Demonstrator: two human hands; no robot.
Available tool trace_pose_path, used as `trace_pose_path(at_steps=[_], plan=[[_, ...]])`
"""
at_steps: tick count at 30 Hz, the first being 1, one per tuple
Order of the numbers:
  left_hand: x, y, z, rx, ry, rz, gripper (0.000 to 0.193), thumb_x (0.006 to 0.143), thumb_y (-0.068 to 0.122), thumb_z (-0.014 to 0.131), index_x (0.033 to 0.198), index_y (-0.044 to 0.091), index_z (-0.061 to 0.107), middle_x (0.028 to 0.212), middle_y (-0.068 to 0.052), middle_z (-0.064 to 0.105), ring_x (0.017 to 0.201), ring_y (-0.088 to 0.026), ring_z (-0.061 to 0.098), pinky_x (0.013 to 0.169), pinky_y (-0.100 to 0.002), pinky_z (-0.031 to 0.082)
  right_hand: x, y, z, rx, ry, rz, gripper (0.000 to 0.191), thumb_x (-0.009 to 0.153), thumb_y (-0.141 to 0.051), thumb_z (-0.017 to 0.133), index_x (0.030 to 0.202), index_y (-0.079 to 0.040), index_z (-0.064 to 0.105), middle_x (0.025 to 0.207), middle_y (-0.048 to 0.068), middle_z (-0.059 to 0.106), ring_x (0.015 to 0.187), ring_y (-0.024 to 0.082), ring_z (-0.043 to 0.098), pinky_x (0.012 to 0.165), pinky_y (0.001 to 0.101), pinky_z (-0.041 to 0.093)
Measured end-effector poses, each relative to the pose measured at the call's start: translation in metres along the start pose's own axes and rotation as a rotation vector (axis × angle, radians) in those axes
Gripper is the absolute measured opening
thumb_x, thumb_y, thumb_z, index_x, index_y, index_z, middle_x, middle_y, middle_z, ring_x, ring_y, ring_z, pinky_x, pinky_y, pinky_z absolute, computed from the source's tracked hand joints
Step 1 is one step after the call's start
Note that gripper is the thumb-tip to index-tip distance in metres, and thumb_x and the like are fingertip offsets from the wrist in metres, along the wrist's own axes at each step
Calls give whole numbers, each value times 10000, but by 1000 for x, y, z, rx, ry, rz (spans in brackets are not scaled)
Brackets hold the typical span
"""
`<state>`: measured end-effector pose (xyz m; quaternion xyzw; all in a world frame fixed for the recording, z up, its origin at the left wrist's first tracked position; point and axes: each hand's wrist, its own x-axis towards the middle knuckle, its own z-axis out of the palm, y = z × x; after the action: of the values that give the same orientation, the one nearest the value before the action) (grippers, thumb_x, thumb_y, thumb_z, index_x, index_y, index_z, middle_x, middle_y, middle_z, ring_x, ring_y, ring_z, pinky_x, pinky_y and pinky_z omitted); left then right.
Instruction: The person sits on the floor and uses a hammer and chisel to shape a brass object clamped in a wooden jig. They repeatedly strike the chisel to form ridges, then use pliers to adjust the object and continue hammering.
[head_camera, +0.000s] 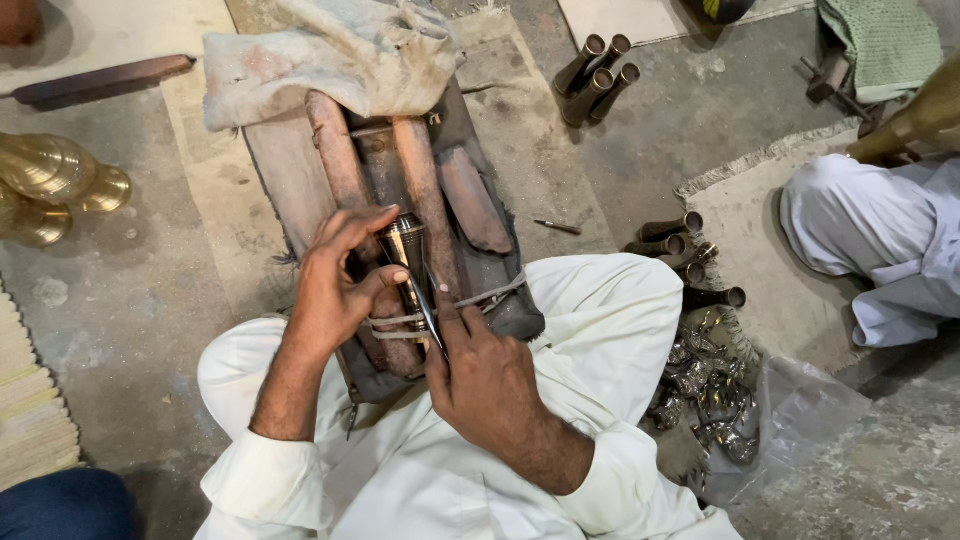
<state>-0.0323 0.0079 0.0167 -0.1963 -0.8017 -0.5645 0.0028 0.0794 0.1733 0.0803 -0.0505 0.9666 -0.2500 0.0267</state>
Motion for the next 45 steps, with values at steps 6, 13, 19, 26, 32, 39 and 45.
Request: trace_pose_path(at_steps=[6,13,19,26,32,39,45], plan=[[1,1,-1,45,7,42,687,706,59,872,1355,84,648,1321,-93,662,1250,-295,597,1073,-395,466,0,0,-2,0,-10,3,580,894,-165,647,1396,95,520,947,232,631,652,396,688,574,482,563],[1,-1,-1,52,8,65,673,720,78,866,1357,78,649,1308,-106,662,1239,-307,593,1066,-411,463,2,0,-5,-86,6,12,487,907,-185,676,1332,36,589,977,217,634,635,379,690,547,476,552],[0,-2,-1,39,13,76,682,721,87,863,1366,77,642,1310,-110,661,1225,-312,594,1056,-410,467,8,-4,-20,-192,38,-52,507,876,-168,703,1350,-15,613,986,174,636,625,340,684,522,452,545],[-2,0,-3,7,-10,54,696,755,84,851,1409,94,613,1333,-104,648,1217,-301,605,1036,-392,496,23,-11,-39,-325,-3,-196,667,716,-115,764,1360,-18,618,964,127,637,666,295,691,545,414,533],[-6,1,-4,27,-17,116,841,684,134,915,1448,84,566,1389,-139,597,1266,-340,570,1049,-415,466,34,-14,-45,-412,9,-319,610,737,-124,786,1321,-13,651,1054,112,665,714,250,705,587,377,544],[-8,3,6,82,59,70,805,683,103,906,1425,97,592,1350,-128,610,1240,-340,573,1065,-420,456,49,-9,-52,-524,35,-510,415,735,-92,745,1145,-34,722,1002,78,686,812,241,719,634,363,567],[-10,9,15,223,97,43,808,652,69,882,1409,117,604,1354,-96,617,1220,-319,545,1059,-441,401,74,-3,-62,-513,-100,-683,254,743,-159,746,992,-112,752,913,47,680,785,246,712,621,365,577]])
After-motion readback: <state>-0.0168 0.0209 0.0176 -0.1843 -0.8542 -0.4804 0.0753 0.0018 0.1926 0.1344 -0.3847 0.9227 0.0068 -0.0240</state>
